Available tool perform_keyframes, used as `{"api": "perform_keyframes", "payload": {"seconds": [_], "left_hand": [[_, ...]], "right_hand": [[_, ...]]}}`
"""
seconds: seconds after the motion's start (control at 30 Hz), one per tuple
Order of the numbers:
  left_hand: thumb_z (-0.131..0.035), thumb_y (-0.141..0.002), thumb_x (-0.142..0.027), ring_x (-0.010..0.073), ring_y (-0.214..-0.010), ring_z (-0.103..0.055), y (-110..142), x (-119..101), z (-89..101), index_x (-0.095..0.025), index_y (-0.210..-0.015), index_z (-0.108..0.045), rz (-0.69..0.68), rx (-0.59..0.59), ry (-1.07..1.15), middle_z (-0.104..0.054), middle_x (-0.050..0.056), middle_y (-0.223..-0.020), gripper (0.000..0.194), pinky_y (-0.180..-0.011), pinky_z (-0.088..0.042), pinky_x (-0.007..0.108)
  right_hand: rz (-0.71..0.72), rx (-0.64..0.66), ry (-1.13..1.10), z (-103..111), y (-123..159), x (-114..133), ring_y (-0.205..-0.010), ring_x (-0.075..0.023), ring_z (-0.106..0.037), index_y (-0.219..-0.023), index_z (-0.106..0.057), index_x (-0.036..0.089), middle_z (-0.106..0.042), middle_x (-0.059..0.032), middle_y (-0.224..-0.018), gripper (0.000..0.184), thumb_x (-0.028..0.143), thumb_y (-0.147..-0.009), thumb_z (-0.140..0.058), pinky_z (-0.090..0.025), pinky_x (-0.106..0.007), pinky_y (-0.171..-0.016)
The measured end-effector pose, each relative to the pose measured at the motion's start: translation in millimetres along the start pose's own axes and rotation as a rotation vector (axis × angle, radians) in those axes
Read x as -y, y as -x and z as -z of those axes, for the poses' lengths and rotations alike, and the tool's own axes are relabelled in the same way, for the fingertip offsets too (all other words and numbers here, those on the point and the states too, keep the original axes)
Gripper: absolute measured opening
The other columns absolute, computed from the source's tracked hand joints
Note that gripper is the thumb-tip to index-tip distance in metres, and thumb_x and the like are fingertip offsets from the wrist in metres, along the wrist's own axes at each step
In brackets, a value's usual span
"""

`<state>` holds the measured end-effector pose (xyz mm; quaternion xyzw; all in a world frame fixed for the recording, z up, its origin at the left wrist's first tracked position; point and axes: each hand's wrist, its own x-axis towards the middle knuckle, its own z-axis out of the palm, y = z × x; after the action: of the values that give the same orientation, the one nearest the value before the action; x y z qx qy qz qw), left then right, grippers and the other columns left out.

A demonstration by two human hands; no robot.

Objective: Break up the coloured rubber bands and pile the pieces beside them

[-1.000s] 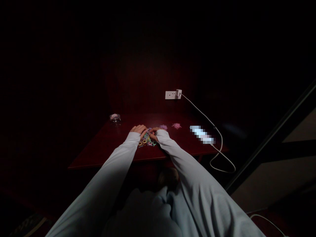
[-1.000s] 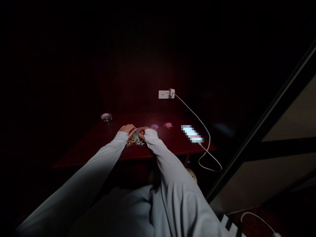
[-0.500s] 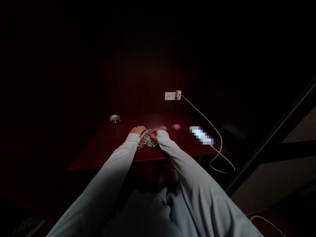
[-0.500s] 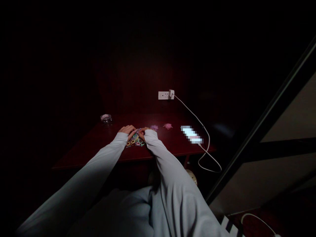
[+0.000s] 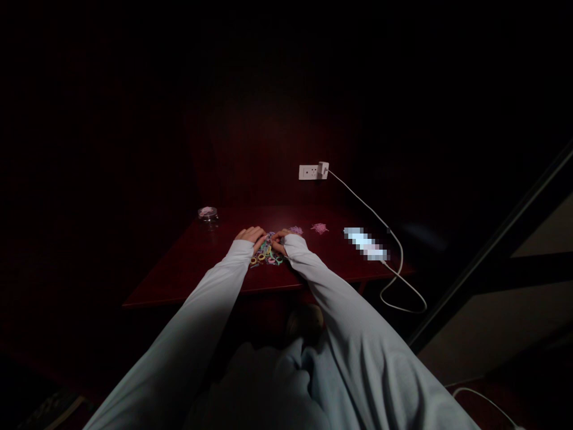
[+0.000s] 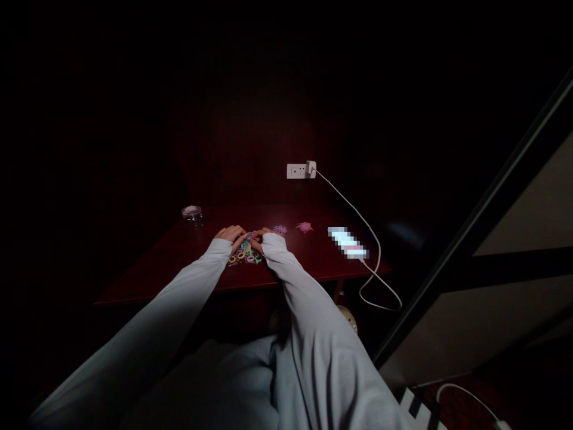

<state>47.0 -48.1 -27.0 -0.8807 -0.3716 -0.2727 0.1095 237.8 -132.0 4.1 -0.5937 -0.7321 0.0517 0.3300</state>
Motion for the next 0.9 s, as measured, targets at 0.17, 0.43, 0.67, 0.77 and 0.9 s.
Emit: {"api": "perform_keyframes", "payload": {"seconds": [0.17,0.43,0.67,0.77,0.9], "left_hand": [[-0.047,-0.106,-0.031,0.0216,-0.099,-0.064,0.4,-0.4,2.0,-0.024,-0.102,-0.067,-0.006,0.006,0.002,-0.073,0.005,-0.103,0.022,-0.084,-0.044,0.031],[-0.046,-0.106,-0.031,0.0216,-0.099,-0.064,0.0,-0.9,2.8,-0.023,-0.102,-0.066,-0.007,0.008,0.004,-0.073,0.006,-0.104,0.022,-0.084,-0.044,0.032],[-0.047,-0.106,-0.031,0.0216,-0.100,-0.064,-0.9,1.0,0.4,-0.024,-0.103,-0.066,-0.006,0.016,0.000,-0.073,0.005,-0.104,0.021,-0.083,-0.044,0.031],[-0.047,-0.106,-0.031,0.0219,-0.100,-0.065,-0.8,0.7,0.4,-0.024,-0.102,-0.066,0.000,0.017,-0.004,-0.073,0.005,-0.103,0.021,-0.083,-0.045,0.031],[-0.047,-0.106,-0.031,0.0218,-0.101,-0.065,-0.5,-0.4,1.3,-0.024,-0.103,-0.067,0.001,0.020,-0.009,-0.073,0.005,-0.104,0.021,-0.083,-0.045,0.031]], "right_hand": [[0.000,0.003,0.005,-1.2,-0.4,0.8,-0.089,-0.0150,-0.065,-0.099,-0.081,0.026,-0.075,-0.0006,-0.096,0.019,0.037,-0.090,-0.069,-0.045,-0.023,-0.080],[-0.005,0.011,0.011,1.3,-0.8,2.1,-0.089,-0.0151,-0.066,-0.101,-0.081,0.025,-0.075,-0.0014,-0.098,0.019,0.035,-0.089,-0.070,-0.046,-0.024,-0.079],[0.002,0.006,0.012,2.4,1.2,2.8,-0.090,-0.0154,-0.067,-0.102,-0.082,0.026,-0.076,-0.0011,-0.098,0.020,0.037,-0.091,-0.068,-0.046,-0.024,-0.079],[0.011,0.006,0.014,3.4,1.9,2.3,-0.088,-0.0154,-0.066,-0.103,-0.081,0.026,-0.076,-0.0013,-0.098,0.022,0.039,-0.091,-0.067,-0.046,-0.024,-0.077],[0.020,-0.003,0.018,3.0,1.7,1.0,-0.087,-0.0149,-0.066,-0.103,-0.081,0.027,-0.076,-0.0008,-0.098,0.023,0.041,-0.093,-0.065,-0.046,-0.024,-0.076]]}}
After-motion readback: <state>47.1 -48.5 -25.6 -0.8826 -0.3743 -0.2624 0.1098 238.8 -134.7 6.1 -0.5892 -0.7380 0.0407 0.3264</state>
